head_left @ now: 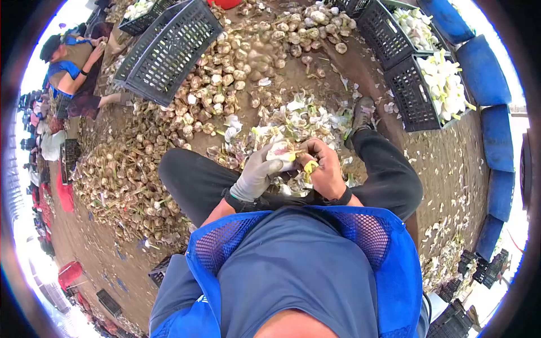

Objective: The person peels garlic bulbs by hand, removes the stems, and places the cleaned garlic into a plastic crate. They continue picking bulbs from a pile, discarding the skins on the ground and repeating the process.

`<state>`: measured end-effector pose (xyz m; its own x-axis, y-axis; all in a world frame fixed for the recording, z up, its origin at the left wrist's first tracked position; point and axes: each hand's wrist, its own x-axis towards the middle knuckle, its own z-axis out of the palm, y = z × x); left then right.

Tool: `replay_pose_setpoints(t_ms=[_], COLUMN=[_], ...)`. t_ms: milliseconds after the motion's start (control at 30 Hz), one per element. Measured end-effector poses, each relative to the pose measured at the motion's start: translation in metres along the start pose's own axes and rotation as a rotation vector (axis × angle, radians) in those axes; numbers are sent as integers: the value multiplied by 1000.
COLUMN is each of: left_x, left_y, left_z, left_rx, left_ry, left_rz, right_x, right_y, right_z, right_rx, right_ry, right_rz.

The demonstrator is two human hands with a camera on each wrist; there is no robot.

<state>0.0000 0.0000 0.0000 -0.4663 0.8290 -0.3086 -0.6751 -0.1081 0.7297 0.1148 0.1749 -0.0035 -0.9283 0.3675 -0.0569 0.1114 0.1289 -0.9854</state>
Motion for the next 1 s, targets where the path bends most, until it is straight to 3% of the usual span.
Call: replay_pose_setpoints(t_ms=[67,167,233,300,367,433,500,567,833,1000], left_x=[-3,-8,-9,-8,-7,-4,-2,0,2,2], left_y=[6,12,14,13,6,-1,-6,-10,-10,-7], left_z=[4,5,0,-6,-15,-22,-23,-15,-9,-2], left_rx=[-41,-26,-36,-49,-94,-93,-90,-33,420,514], left_ry=[-65,65,44,20,-9,-27,-40,45,125,134], left_rz=[-79,-83,-107,-129,-122,-108,-89,-52,-65,-61], right_x=[3,10,11,19,21,15,9,5,2,-3], right_y=[-2,-1,3,3,0,-1,-12,-29,-19,-20], right_z=[-4,-3,-13,-26,-32,-30,-28,-20,-8,-5], right_rx=[506,581,699,977,877,68,12,-248,-482,-596], right_ry=[53,207,191,319,384,247,157,73,35,29], right_rz=[248,254,285,207,268,96,86,-111,-392,-353])
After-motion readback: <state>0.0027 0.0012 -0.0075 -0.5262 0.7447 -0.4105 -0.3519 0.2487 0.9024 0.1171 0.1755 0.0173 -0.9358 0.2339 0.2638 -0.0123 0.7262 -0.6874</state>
